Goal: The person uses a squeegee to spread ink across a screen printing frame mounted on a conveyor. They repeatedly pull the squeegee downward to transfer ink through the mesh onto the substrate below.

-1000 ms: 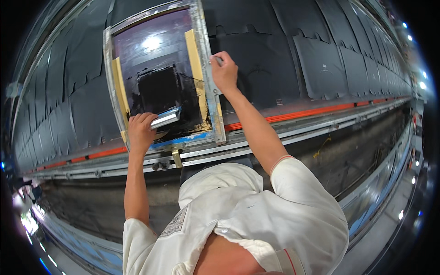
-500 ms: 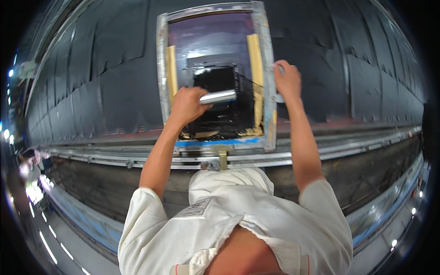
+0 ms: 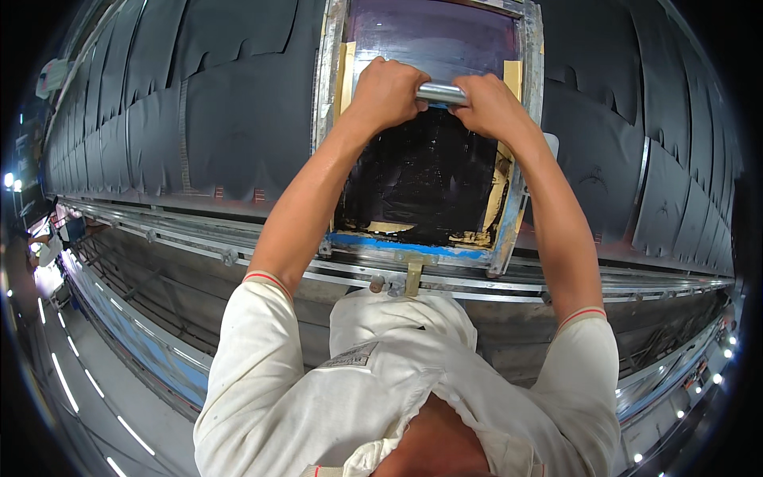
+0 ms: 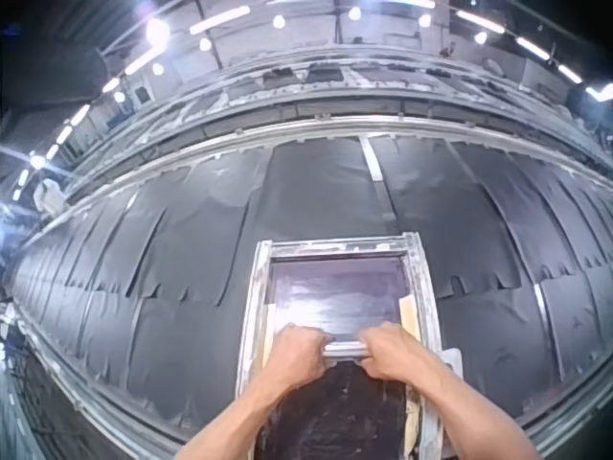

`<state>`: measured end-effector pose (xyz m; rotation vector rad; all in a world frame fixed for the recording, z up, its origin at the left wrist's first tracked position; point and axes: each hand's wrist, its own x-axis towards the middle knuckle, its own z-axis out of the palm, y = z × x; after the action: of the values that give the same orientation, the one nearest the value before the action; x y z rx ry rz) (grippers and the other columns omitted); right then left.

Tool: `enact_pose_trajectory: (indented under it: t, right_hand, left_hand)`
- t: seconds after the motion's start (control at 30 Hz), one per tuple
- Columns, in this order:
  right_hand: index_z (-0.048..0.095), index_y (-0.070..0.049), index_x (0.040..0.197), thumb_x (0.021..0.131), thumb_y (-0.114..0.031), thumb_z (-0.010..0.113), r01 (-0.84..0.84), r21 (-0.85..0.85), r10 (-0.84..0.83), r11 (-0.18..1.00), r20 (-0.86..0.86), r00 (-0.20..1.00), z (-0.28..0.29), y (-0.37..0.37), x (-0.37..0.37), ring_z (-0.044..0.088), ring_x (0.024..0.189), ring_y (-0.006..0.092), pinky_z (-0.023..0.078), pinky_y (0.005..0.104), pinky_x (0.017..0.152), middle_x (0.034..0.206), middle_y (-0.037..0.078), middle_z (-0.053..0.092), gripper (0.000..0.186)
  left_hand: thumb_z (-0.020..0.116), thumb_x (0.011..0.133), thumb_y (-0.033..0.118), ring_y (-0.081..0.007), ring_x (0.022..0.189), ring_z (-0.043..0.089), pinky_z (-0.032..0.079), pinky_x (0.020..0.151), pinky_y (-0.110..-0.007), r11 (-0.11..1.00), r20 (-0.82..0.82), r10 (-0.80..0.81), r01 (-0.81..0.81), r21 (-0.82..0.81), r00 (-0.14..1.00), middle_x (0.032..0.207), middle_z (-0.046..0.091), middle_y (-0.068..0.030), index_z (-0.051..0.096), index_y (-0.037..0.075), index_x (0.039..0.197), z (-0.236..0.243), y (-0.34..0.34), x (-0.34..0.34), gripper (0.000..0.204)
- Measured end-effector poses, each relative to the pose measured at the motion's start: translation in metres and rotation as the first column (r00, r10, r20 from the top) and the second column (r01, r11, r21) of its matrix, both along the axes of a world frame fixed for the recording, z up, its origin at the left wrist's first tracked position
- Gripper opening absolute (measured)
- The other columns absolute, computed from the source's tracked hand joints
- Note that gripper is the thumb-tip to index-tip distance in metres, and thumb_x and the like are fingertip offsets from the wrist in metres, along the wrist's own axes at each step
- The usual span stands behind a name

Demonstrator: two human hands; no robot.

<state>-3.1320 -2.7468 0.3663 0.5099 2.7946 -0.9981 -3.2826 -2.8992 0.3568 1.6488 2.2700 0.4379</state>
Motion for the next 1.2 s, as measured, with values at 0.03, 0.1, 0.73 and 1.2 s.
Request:
enact_pose_trajectory:
  t: [0.03,0.1,0.73,1.2]
  right_hand:
    - [0.072,-0.001,0.089,0.079,-0.011,0.077,0.000,-0.007,0.000,1.000,0.008,1.000,0.000,-0.006,0.005,0.070,0.087,0.0457,0.056,0.0526,0.082,0.086,0.025,0.072,0.015]
    - [0.073,-0.004,0.096,0.082,-0.011,0.075,-0.043,0.003,0.043,0.999,-0.021,0.999,-0.001,-0.022,0.024,0.070,0.084,0.0450,0.055,0.0495,0.078,0.086,0.024,0.072,0.016]
    - [0.074,-0.001,0.095,0.080,-0.011,0.076,-0.030,-0.068,0.037,0.997,0.092,0.995,0.010,0.010,-0.004,0.071,0.090,0.0454,0.057,0.0502,0.082,0.088,0.026,0.072,0.018]
    - [0.072,-0.003,0.096,0.079,-0.005,0.073,-0.039,-0.087,0.038,0.995,-0.014,0.999,-0.006,-0.036,0.040,0.071,0.084,0.0430,0.055,0.0465,0.077,0.085,0.023,0.072,0.017]
  left_hand:
    - [0.090,0.070,0.022,-0.0360,0.078,0.071,0.055,0.082,-0.047,0.999,-0.001,-0.014,0.014,0.035,1.000,0.075,0.072,-0.0131,0.080,0.011,0.098,-0.003,-0.007,0.004,0.032]
    - [0.089,0.069,0.020,-0.0354,0.077,0.071,0.052,0.083,-0.047,0.997,0.015,-0.020,0.019,0.071,1.000,0.075,0.072,-0.0125,0.079,0.009,0.095,-0.008,-0.028,0.021,0.030]
    - [0.085,0.073,0.023,-0.0327,0.078,0.071,0.048,0.081,-0.045,1.000,0.008,-0.028,0.028,-0.006,1.000,0.074,0.072,-0.0097,0.077,0.015,0.087,0.000,0.002,-0.003,0.018]
    - [0.088,0.070,0.020,-0.0328,0.078,0.070,0.047,0.080,-0.046,0.998,0.004,-0.034,0.034,0.054,0.999,0.075,0.072,-0.0094,0.077,0.012,0.090,-0.003,-0.045,0.041,0.023]
